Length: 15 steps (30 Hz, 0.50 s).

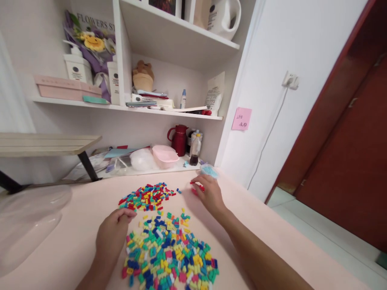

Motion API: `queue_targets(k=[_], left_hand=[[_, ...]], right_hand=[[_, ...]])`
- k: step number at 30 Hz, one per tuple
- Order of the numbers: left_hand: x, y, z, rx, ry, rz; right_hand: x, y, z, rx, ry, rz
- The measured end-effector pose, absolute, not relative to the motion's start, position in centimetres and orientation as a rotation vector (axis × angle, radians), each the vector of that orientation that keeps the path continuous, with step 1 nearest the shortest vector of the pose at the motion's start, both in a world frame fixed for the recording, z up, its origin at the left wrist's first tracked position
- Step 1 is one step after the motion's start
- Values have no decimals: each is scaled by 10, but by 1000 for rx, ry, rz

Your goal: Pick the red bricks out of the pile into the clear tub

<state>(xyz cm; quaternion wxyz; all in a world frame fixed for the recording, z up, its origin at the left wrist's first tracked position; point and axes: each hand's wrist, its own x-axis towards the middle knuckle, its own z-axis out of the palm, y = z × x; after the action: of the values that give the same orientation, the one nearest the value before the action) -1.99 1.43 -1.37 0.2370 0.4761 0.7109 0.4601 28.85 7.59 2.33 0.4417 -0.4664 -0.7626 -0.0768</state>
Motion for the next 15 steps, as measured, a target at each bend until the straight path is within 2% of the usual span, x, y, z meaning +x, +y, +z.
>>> queue_targets(k=[7,12,15], left_hand=[[-19,13,-14,1341,1931,1304],[-17,10,-15,1367,1930,1319],[-16,9,-16,1361,1913,1320]], right_hand=[[298,78,20,-1268,-1682,-161],[259,63,4,-995,-1983,202],[238,54,-7,-930,-2203,223]])
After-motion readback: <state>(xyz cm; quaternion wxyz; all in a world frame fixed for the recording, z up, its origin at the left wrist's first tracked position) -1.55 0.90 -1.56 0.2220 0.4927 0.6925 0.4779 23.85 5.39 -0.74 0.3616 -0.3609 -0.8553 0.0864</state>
